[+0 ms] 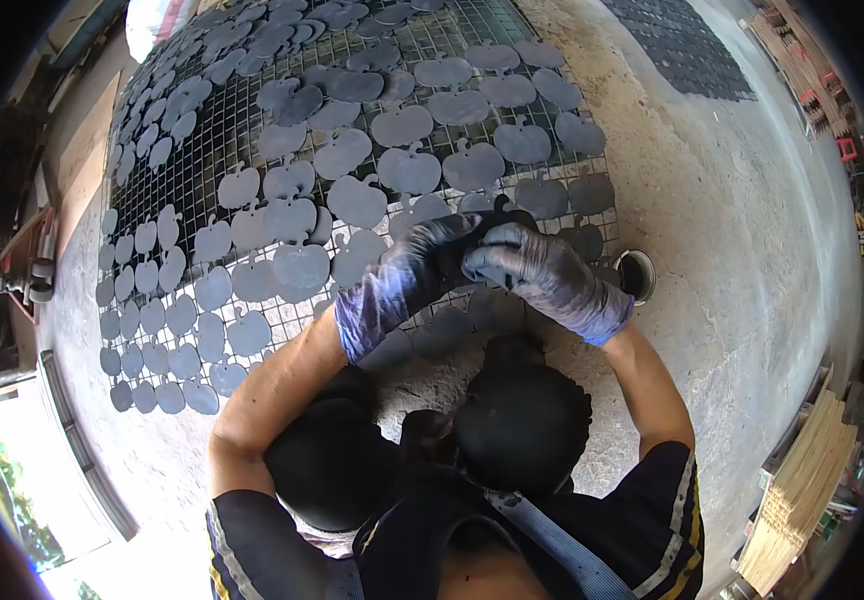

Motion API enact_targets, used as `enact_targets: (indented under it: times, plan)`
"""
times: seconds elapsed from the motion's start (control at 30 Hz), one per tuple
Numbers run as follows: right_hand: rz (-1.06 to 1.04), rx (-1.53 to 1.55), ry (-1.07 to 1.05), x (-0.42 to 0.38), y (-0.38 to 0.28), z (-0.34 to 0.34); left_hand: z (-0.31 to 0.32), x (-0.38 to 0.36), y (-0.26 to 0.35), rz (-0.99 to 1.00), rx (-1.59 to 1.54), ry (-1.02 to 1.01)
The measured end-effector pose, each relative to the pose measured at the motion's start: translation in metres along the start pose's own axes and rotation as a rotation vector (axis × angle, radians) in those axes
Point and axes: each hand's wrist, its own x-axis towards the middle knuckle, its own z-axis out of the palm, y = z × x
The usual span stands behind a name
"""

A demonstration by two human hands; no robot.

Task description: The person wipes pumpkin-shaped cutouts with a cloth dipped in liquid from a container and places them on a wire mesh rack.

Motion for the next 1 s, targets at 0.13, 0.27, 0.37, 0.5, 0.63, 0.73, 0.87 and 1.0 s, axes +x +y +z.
enact_targets:
  times: [0.13, 0.27, 0.37, 0.5, 0.63, 0.73, 0.87, 1.0]
  plan:
    - [0.061, -0.188, -0.07, -0.019, 0.001, -0.01, -0.002, 0.0, -0.002, 0.101, 0.242, 0.14]
    - [0.226, -0.036, 0.311, -0.019, 0.005, -0.02, -0.002, 0.005, -0.001, 0.171, 0.163, 0.15]
    - [0.288, -0.101, 0.316, -0.012, -0.006, 0.003, -0.003, 0.005, -0.006, 0.197, 0.247, 0.152]
    - [0.323, -0.251, 0.28, -0.007, -0.003, 0.015, 0.0, 0.002, -0.005, 0.239, 0.189, 0.14]
    - [0.578, 0.045, 0.442, -0.013, 0.03, 0.004, -0.003, 0.001, -0.001, 0.208, 0.081, 0.082]
    - [0.392, -0.05, 0.353, -0.012, 0.01, 0.016, -0.001, 0.004, -0.005, 0.195, 0.157, 0.103]
    - [0.33, -0.412, 0.348, -0.003, 0.017, 0.016, -0.011, 0.003, -0.009, 0.203, 0.295, 0.046]
    - [0.44, -0.09, 0.532, -0.003, 0.03, 0.003, -0.009, 0.004, -0.005, 0.198, 0.267, 0.145]
